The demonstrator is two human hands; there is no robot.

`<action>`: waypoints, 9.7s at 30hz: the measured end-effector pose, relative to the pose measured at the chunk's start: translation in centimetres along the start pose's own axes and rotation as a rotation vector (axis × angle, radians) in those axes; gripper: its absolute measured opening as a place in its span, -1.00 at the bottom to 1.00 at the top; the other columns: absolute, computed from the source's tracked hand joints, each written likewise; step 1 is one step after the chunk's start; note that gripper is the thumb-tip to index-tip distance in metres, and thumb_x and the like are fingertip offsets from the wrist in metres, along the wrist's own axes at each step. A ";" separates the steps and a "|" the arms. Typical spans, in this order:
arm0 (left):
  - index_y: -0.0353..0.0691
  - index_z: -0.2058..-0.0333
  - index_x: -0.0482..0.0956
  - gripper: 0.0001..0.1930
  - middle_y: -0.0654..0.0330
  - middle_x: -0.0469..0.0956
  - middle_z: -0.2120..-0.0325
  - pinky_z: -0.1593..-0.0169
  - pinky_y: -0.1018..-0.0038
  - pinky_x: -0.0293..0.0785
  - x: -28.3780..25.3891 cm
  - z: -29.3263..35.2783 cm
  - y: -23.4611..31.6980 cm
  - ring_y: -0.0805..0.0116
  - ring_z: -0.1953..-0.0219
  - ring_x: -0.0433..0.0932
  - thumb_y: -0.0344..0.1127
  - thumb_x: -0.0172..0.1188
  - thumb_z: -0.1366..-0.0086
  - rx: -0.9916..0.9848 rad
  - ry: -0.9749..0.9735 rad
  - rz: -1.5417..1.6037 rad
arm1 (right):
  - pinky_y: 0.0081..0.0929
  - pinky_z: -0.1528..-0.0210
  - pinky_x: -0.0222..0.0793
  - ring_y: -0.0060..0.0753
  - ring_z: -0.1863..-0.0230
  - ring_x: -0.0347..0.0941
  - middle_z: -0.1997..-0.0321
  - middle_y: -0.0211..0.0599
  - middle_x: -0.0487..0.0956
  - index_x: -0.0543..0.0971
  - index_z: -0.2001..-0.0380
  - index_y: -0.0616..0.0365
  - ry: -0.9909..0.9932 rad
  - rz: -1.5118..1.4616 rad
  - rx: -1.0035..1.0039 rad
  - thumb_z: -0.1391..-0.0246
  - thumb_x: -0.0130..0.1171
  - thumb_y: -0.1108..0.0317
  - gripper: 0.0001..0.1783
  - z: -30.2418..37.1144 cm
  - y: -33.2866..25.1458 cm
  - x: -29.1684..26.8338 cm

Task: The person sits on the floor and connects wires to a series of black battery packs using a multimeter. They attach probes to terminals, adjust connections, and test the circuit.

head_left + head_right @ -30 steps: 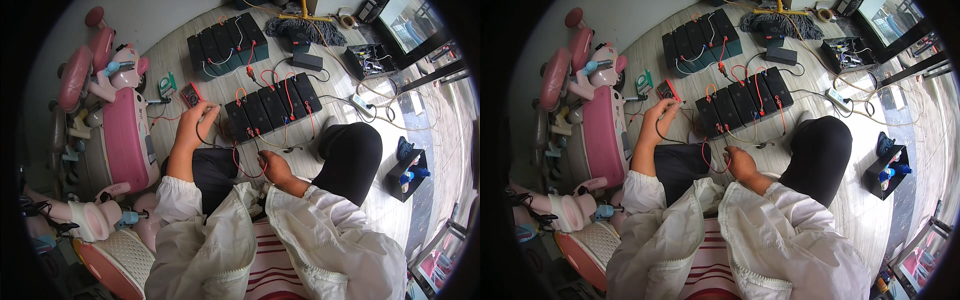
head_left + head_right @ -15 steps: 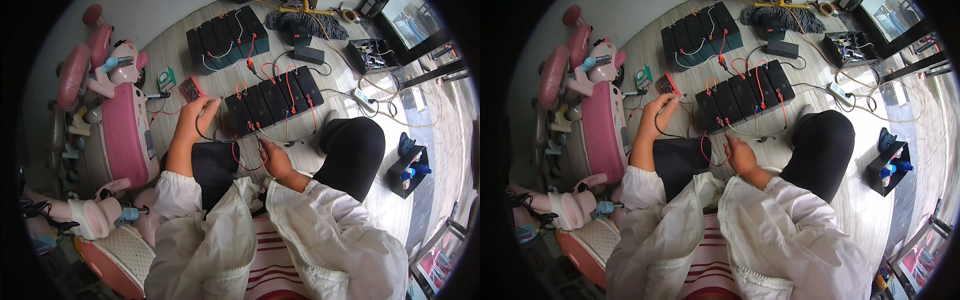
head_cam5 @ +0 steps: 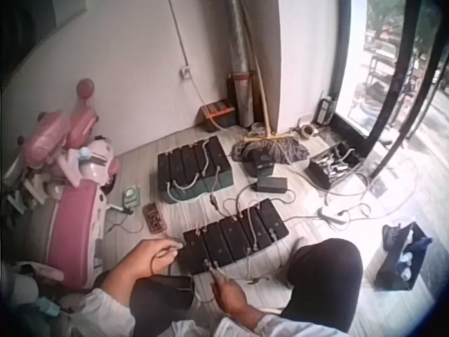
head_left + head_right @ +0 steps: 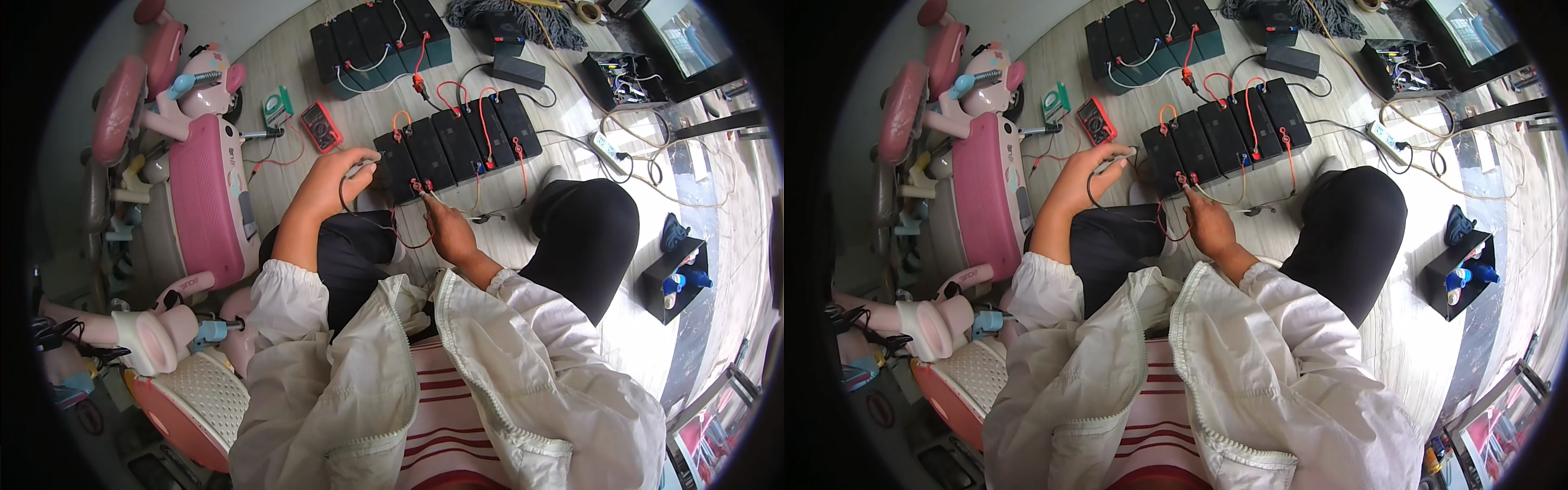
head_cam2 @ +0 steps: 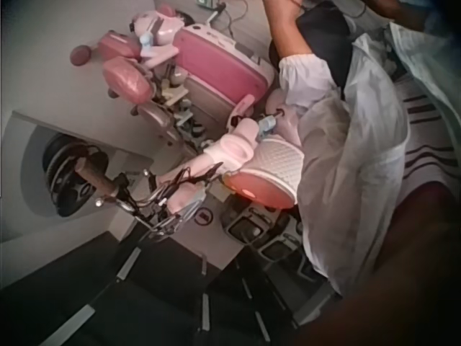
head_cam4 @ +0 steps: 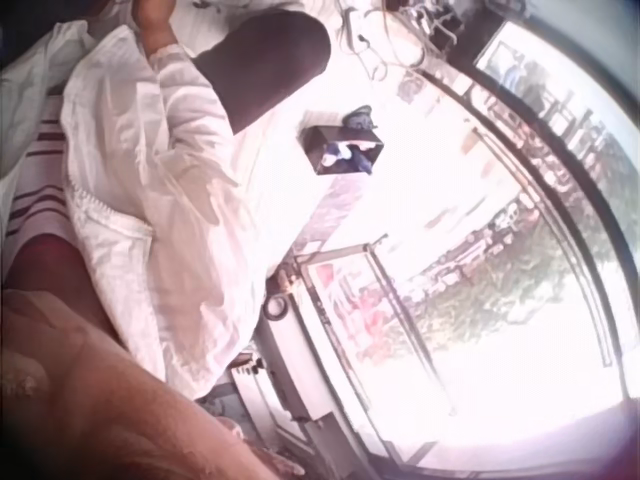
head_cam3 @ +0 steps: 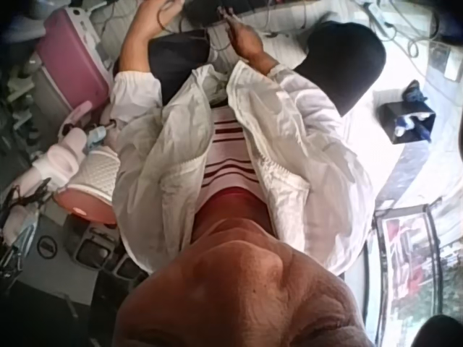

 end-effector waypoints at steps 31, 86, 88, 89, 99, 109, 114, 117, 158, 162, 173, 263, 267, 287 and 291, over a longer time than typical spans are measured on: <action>-0.33 0.11 0.55 -0.69 -0.07 0.62 0.24 0.05 0.36 0.46 9.0 -0.9 -16.7 0.13 0.13 0.60 -0.24 0.15 -0.26 -0.421 0.746 0.387 | -0.12 0.05 0.39 0.09 0.13 0.47 0.12 -0.09 0.58 0.42 -0.08 0.10 -0.016 0.105 0.004 -0.16 0.04 0.26 -0.58 -2.3 -0.1 1.9; -0.19 0.20 0.61 -0.76 -0.04 0.63 0.35 0.17 0.31 0.52 9.6 -4.8 -15.4 0.05 0.27 0.62 -0.23 0.13 -0.22 -0.475 0.664 0.131 | -0.11 0.07 0.40 0.11 0.13 0.48 0.10 -0.08 0.57 0.42 -0.08 0.11 -0.037 0.074 0.091 -0.17 0.05 0.29 -0.60 -2.6 0.4 1.5; -0.15 0.17 0.62 -0.72 -0.01 0.64 0.34 0.14 0.33 0.50 9.7 -4.8 -15.8 0.08 0.26 0.63 -0.16 0.13 -0.24 -0.506 0.647 0.148 | -0.10 0.08 0.41 0.11 0.13 0.48 0.10 -0.09 0.57 0.42 -0.08 0.10 -0.035 0.080 0.096 -0.17 0.04 0.29 -0.60 -2.6 0.4 1.5; -0.15 0.17 0.62 -0.72 -0.01 0.64 0.34 0.14 0.34 0.50 9.7 -4.8 -15.7 0.08 0.25 0.63 -0.16 0.13 -0.23 -0.493 0.647 0.148 | -0.10 0.07 0.41 0.11 0.13 0.48 0.10 -0.09 0.57 0.42 -0.08 0.11 -0.038 0.080 0.099 -0.17 0.03 0.29 -0.60 -2.6 0.4 1.5; -0.19 0.22 0.62 -0.77 -0.07 0.62 0.37 0.17 0.26 0.52 9.8 -5.4 -15.4 -0.01 0.27 0.61 -0.23 0.13 -0.22 -0.409 0.642 0.095 | -0.10 0.05 0.39 0.12 0.11 0.48 0.04 -0.07 0.55 0.40 -0.10 0.10 -0.043 0.074 0.079 -0.17 0.03 0.30 -0.58 -2.8 0.3 1.4; -0.17 0.20 0.57 -0.79 -0.07 0.60 0.38 0.19 0.21 0.49 9.4 -6.7 -14.6 -0.07 0.27 0.58 -0.27 0.10 -0.20 -0.331 0.547 0.041 | -0.05 0.04 0.36 0.19 0.09 0.44 0.06 0.02 0.55 0.39 -0.12 0.17 -0.086 0.062 0.086 -0.19 0.01 0.31 -0.57 -3.1 -0.1 1.5; -0.18 0.23 0.57 -0.80 -0.06 0.60 0.38 0.18 0.21 0.49 9.3 -7.0 -14.5 -0.07 0.26 0.58 -0.28 0.11 -0.20 -0.334 0.534 0.069 | -0.05 0.05 0.36 0.19 0.10 0.45 0.07 0.02 0.54 0.39 -0.13 0.16 -0.084 0.068 0.087 -0.19 0.01 0.33 -0.57 -3.2 0.0 1.7; -0.18 0.24 0.57 -0.80 -0.06 0.60 0.38 0.19 0.21 0.50 9.1 -7.1 -14.5 -0.06 0.26 0.58 -0.28 0.11 -0.20 -0.357 0.523 0.049 | -0.05 0.05 0.36 0.19 0.11 0.45 0.07 0.02 0.54 0.39 -0.13 0.16 -0.075 0.076 0.088 -0.19 0.02 0.34 -0.56 -3.2 0.1 1.8; -0.15 0.21 0.58 -0.79 -0.07 0.60 0.32 0.15 0.19 0.49 9.7 -7.3 -15.7 -0.10 0.20 0.56 -0.26 0.12 -0.20 -0.361 0.507 0.070 | -0.07 0.07 0.38 0.18 0.12 0.47 0.07 0.02 0.55 0.38 -0.10 0.21 -0.069 0.029 0.068 -0.17 0.01 0.35 -0.57 -3.2 -0.1 1.6; -0.14 0.19 0.58 -0.77 -0.06 0.60 0.30 0.13 0.20 0.49 9.6 -7.3 -15.8 -0.09 0.18 0.56 -0.24 0.11 -0.22 -0.368 0.502 0.061 | -0.06 0.07 0.37 0.19 0.13 0.46 0.08 0.03 0.55 0.36 -0.13 0.21 -0.076 0.029 0.044 -0.18 0.01 0.34 -0.55 -3.2 0.0 1.8; -0.21 0.16 0.58 -0.75 -0.09 0.61 0.32 0.15 0.28 0.51 9.9 -6.3 -13.7 -0.01 0.23 0.61 -0.26 0.09 -0.23 -0.322 0.507 0.093 | -0.12 0.12 0.40 0.12 0.17 0.48 0.14 -0.02 0.58 0.37 -0.13 0.20 0.073 0.110 0.087 -0.19 0.03 0.30 -0.54 -3.0 -0.5 -0.7; -0.24 0.15 0.59 -0.73 -0.11 0.60 0.37 0.17 0.23 0.51 11.3 -8.3 -12.7 -0.04 0.27 0.60 -0.25 0.07 -0.26 -0.270 0.521 0.071 | -0.08 0.09 0.41 0.14 0.12 0.48 0.06 -0.03 0.56 0.35 -0.14 0.17 -0.039 0.150 0.126 -0.18 0.02 0.30 -0.55 -2.7 0.8 0.5; -0.24 0.15 0.59 -0.73 -0.11 0.60 0.36 0.17 0.24 0.51 11.4 -8.2 -13.0 -0.03 0.26 0.60 -0.25 0.07 -0.26 -0.253 0.534 0.098 | -0.08 0.09 0.41 0.14 0.11 0.48 0.05 -0.03 0.55 0.35 -0.13 0.17 -0.026 0.148 0.113 -0.19 0.02 0.30 -0.55 -2.7 0.7 0.6; -0.15 0.13 0.61 -0.70 -0.03 0.62 0.23 0.07 0.30 0.50 10.7 -8.5 -11.5 0.01 0.15 0.59 -0.18 0.03 -0.28 -0.313 0.623 0.263 | -0.09 0.14 0.40 0.12 0.21 0.49 0.23 0.05 0.58 0.41 -0.11 0.19 0.292 0.026 0.072 -0.19 0.02 0.34 -0.58 -2.8 0.9 -4.7; -0.14 0.07 0.58 -0.69 -0.02 0.61 0.18 0.04 0.35 0.48 11.0 -9.9 -6.9 0.05 0.10 0.59 -0.20 0.03 -0.29 -0.305 0.483 0.283 | -0.17 0.07 0.40 0.11 0.08 0.49 0.10 0.07 0.56 0.44 -0.10 0.17 0.426 -0.044 0.227 -0.21 0.02 0.37 -0.62 -2.1 3.8 -7.7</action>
Point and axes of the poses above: each hand's wrist, its own z-axis away from the middle knuckle, its own x-axis out of the palm, y = z × x, the point moved 10 cm from there along -z, towards the middle knuckle
